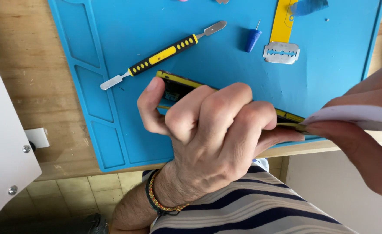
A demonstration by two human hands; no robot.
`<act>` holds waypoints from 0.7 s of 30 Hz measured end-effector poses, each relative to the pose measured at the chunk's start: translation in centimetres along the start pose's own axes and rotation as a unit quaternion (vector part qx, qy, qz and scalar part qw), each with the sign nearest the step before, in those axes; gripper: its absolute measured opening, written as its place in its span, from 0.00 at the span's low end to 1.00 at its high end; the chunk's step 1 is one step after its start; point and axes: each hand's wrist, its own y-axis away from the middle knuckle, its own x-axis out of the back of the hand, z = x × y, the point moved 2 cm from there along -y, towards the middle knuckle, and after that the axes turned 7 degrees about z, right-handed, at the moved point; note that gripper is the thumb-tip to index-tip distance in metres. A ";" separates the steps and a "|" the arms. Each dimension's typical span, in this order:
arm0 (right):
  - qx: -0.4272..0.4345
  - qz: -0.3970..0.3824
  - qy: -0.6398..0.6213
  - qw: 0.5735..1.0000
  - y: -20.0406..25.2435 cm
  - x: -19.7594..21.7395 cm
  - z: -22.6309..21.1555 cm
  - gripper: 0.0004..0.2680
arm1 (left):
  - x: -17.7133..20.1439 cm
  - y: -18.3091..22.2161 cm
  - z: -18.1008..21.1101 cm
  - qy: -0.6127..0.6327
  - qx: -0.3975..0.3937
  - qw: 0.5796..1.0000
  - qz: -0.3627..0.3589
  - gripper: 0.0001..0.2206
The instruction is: Disassembling a smartphone by prying off the back cover using a plastic card and a metal tool
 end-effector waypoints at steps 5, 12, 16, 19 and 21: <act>-0.055 -0.043 -0.088 0.994 -0.5 -1.0 1.4 0.06 | -0.3 0.0 0.3 -0.009 0.012 1.000 0.017 0.21; -0.018 -0.031 -0.020 0.999 -0.9 -0.6 1.1 0.08 | 0.0 -0.5 0.4 -0.013 0.011 1.000 0.007 0.21; -0.033 -0.032 0.035 0.998 1.9 -0.4 2.9 0.08 | -0.7 0.1 0.7 -0.029 0.007 0.999 0.044 0.21; 0.029 -0.024 -0.041 0.998 2.7 -1.5 3.8 0.09 | -0.8 0.3 0.8 -0.047 0.044 0.996 0.066 0.24; -0.047 0.033 -0.158 0.986 3.4 -2.5 4.3 0.08 | -0.9 0.6 0.6 -0.056 0.016 0.995 0.085 0.30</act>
